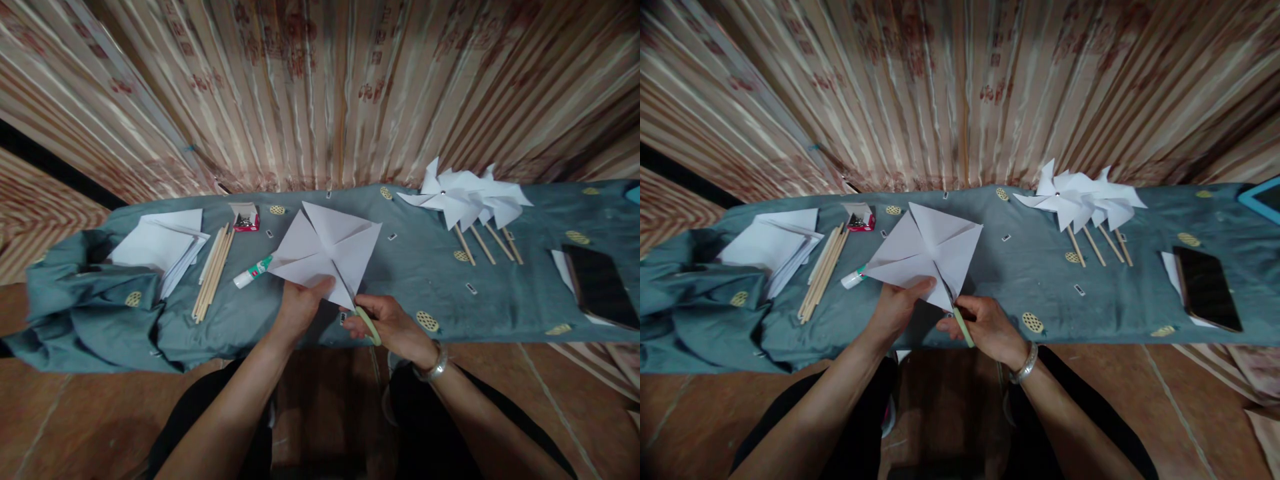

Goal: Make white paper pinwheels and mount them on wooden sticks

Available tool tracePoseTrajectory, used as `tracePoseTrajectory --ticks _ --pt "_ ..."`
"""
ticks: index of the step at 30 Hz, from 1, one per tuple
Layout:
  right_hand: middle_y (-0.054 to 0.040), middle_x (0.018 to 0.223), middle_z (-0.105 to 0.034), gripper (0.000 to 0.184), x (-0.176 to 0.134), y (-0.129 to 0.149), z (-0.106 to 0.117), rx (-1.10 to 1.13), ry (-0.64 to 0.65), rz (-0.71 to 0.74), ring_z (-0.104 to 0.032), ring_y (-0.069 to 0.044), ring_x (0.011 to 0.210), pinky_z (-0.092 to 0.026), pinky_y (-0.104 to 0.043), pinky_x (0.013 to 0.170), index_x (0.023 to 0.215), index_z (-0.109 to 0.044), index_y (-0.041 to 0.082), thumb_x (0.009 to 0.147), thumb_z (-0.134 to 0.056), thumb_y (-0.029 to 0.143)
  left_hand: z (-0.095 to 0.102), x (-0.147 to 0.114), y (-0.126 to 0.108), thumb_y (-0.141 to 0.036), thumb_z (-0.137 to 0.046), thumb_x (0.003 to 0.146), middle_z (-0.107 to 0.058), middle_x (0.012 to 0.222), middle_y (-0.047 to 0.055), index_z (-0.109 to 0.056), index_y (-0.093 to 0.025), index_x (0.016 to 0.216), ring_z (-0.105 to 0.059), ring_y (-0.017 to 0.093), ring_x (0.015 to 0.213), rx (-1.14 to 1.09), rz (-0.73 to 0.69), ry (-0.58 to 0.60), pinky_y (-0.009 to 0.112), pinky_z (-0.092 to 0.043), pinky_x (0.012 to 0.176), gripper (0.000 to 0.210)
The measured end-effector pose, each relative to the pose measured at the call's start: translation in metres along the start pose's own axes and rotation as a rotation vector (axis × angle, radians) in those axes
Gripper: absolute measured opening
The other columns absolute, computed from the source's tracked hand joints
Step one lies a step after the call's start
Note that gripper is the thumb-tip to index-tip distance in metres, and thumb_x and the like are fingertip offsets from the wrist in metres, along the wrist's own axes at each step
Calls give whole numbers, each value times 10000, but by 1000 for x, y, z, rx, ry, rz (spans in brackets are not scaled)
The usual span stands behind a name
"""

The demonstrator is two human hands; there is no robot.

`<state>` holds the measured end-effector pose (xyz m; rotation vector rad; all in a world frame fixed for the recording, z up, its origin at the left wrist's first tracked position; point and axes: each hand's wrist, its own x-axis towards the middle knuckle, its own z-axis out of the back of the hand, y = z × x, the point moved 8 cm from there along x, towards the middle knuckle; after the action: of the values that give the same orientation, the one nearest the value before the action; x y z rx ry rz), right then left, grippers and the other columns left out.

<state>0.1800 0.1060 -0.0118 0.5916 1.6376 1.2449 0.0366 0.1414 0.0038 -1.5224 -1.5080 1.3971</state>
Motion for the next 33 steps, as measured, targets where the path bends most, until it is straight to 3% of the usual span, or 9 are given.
tracePoseTrajectory --ticks 21,29,33 --pt "22 558 -615 353 2 1 1 1 -26 0 -546 -104 526 -407 -210 502 665 -648 163 643 -798 482 1 -3 0 -185 -755 529 -721 857 29 -655 -176 845 -632 194 789 41 16 -21 325 -486 804 331" --pt "21 642 -625 388 -5 -1 -3 15 57 -80 -590 -114 590 -468 -215 558 826 -661 161 652 -788 484 4 3 -4 -175 -751 551 -718 909 30 -653 -190 895 -636 188 830 3 -33 -2 319 -481 829 358" --pt "41 585 -585 425 -15 0 10 -111 87 -159 -524 -91 512 -380 -194 472 837 -662 158 595 -822 469 7 9 -5 -174 -748 553 -716 945 33 -650 -206 922 -641 198 847 -32 -58 -23 330 -488 831 383"
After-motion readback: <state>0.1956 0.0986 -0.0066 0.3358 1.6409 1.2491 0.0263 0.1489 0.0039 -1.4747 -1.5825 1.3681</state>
